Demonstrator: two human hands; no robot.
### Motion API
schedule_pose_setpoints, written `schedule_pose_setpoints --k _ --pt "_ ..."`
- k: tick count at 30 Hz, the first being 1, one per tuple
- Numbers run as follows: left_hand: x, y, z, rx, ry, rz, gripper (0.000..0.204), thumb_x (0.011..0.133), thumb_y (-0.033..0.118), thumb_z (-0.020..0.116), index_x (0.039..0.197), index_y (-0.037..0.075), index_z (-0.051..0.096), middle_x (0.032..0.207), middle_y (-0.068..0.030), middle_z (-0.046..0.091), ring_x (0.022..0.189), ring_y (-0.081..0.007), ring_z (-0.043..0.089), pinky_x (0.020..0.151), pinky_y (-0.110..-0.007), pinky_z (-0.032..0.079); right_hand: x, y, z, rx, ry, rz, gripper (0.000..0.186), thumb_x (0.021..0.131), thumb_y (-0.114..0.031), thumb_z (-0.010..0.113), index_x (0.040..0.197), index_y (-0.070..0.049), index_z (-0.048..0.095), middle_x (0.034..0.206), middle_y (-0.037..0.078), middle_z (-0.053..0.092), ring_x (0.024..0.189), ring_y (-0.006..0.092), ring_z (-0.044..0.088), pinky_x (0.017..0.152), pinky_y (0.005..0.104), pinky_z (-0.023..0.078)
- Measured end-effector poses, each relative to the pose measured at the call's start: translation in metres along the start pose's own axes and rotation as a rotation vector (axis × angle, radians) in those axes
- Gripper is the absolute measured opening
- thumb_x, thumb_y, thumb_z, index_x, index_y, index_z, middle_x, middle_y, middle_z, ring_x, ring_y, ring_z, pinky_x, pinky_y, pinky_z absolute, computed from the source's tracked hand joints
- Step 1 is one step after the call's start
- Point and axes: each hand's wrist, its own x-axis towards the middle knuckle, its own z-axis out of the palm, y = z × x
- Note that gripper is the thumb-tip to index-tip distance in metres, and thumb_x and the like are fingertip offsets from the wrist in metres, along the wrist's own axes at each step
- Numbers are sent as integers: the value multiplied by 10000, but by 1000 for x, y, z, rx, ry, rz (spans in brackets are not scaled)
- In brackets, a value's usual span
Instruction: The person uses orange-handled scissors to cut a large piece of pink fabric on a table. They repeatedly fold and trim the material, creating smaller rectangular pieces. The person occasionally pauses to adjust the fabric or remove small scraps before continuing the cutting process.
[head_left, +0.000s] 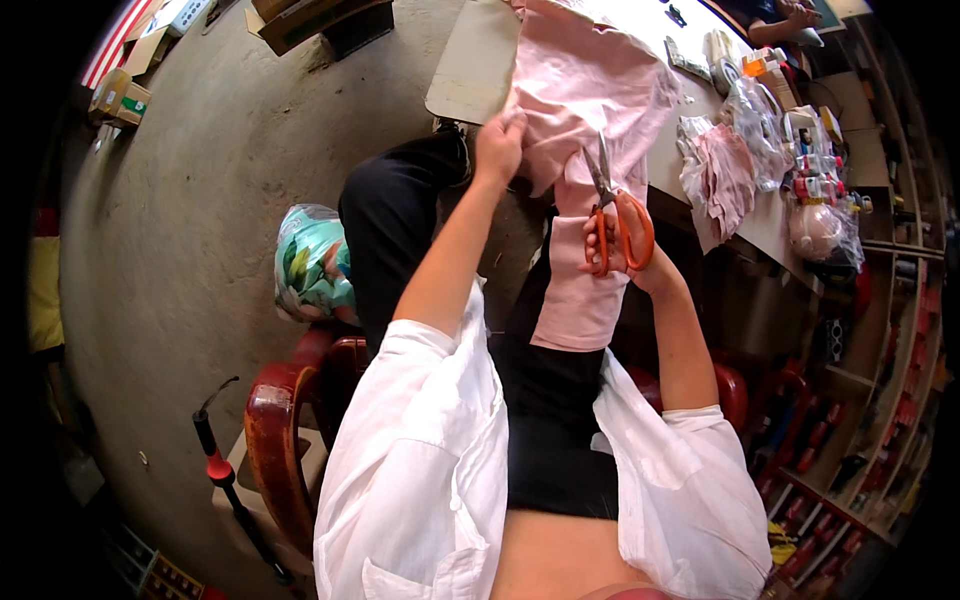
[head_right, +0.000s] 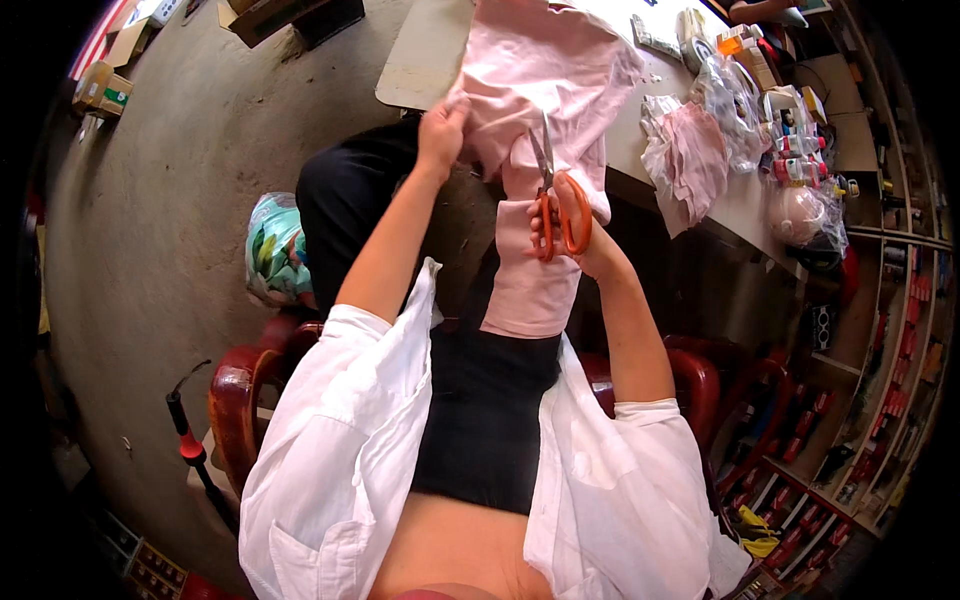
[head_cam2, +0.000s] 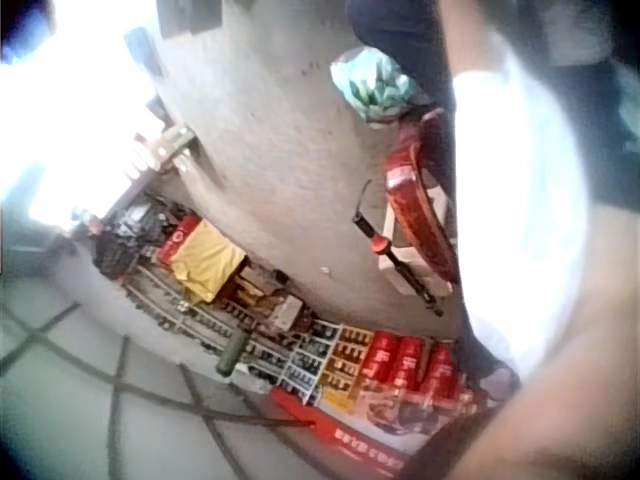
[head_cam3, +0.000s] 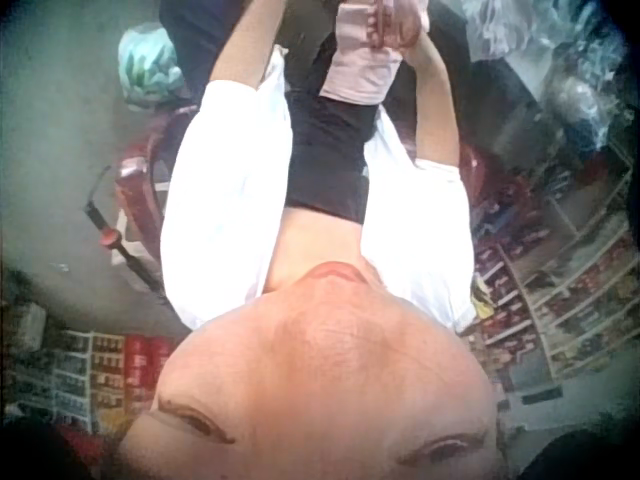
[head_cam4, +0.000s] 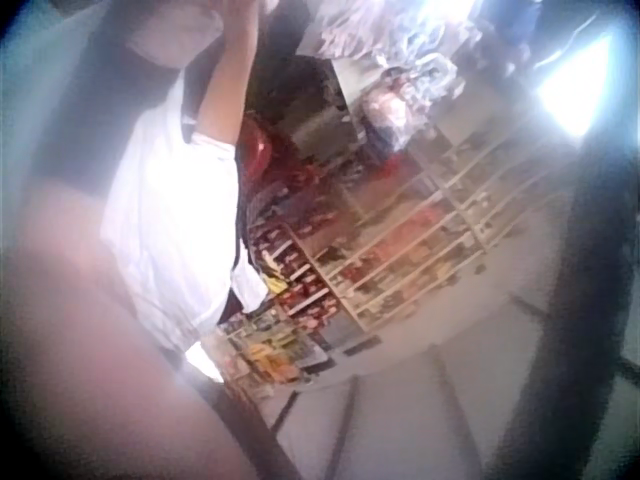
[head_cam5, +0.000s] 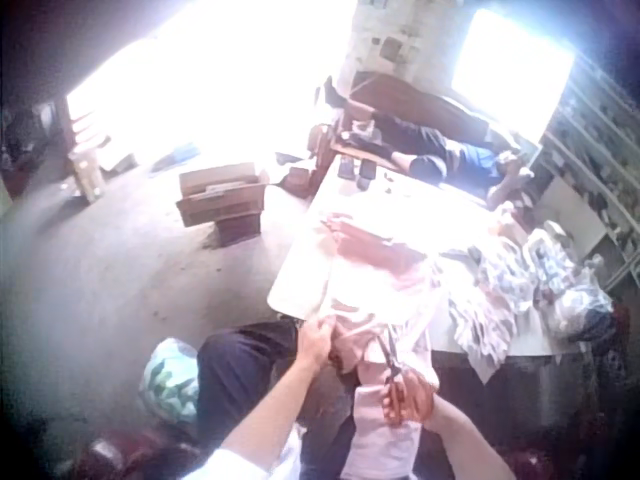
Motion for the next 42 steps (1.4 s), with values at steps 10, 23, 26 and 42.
schedule_pose_setpoints --k 10,23,26,42 --pt "77 70 -55 387 -503 -231 349 835 353 643 903 11 663 775 -67 644 690 -121 576 604 -294 456 -6 12 3 160 34 -37 621 870 -650 409 935 -48 546 794 42 561 729 162 609 755 327 539" --pt "71 143 -125 447 -812 -196 385 807 192 666 1117 -28 602 940 -4 637 806 -67 567 754 -207 450 -3 38 -3 290 -13 -311 579 924 -585 346 853 -43 538 782 67 598 807 209 657 807 352 531" --pt "61 175 -121 1016 -747 54 370 783 308 700 957 -13 641 775 -19 613 694 -77 558 648 -238 476 -6 39 -1 317 21 -326 493 915 -551 433 830 -74 528 727 55 591 782 211 673 747 332 544" --pt "56 119 -145 1078 -681 -214 315 831 320 659 863 8 629 716 -26 594 655 -99 560 561 -245 468 -6 -24 -52 -107 431 -503 183 849 -144 635 849 6 529 710 70 609 637 124 608 601 231 505"
